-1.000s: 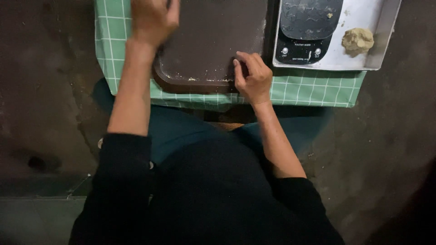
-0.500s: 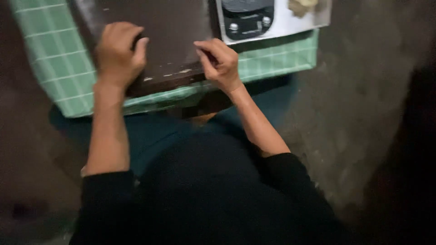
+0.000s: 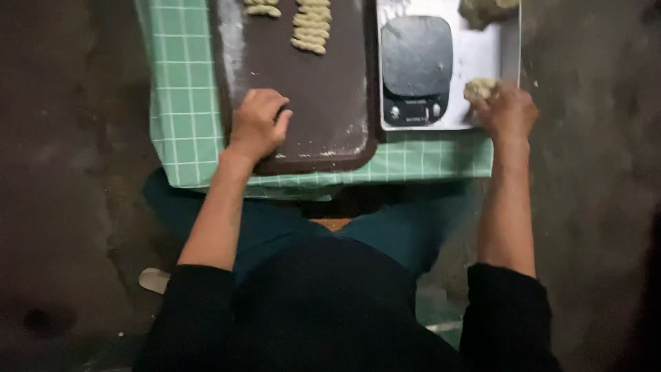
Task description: The person is portioning dough, rolling it into thin strips, and twisting it into a braided shape before placing it on a tray.
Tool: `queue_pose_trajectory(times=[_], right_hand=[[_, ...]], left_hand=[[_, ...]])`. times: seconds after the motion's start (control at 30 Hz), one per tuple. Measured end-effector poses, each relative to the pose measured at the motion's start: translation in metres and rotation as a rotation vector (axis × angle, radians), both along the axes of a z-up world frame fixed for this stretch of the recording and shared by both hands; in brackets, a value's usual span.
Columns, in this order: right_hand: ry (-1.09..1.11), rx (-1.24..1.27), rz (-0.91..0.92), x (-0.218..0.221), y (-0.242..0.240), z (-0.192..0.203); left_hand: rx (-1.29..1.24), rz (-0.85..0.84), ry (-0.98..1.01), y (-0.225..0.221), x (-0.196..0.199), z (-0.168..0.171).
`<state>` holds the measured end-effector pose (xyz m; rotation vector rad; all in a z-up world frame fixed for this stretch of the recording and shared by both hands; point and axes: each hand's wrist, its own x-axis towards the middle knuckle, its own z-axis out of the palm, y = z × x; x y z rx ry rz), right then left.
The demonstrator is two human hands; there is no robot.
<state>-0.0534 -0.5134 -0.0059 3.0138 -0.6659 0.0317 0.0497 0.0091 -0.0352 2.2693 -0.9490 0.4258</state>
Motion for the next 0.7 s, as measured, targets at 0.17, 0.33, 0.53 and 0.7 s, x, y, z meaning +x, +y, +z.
queue_pose_trajectory(times=[0.17, 0.33, 0.53, 0.7], right_hand=[[0.094, -0.211, 0.085, 0.000, -0.015, -0.020], [-0.212, -0.248, 0.284, -0.010, -0.029, -0.042], [-0.229, -0.112, 0.199, -0.003, -0.032, -0.051], [-0.176, -0.215, 0.179, 0.001, -0.022, -0.047]], left_hand=[[-0.006, -0.021, 0.065, -0.003, -0.001, 0.000], [0.029, 0.050, 0.042, -0.002, 0.003, -0.019], [0.057, 0.065, 0.092, -0.002, -0.001, -0.010], [0.065, 0.078, 0.091, -0.002, -0.003, -0.008]])
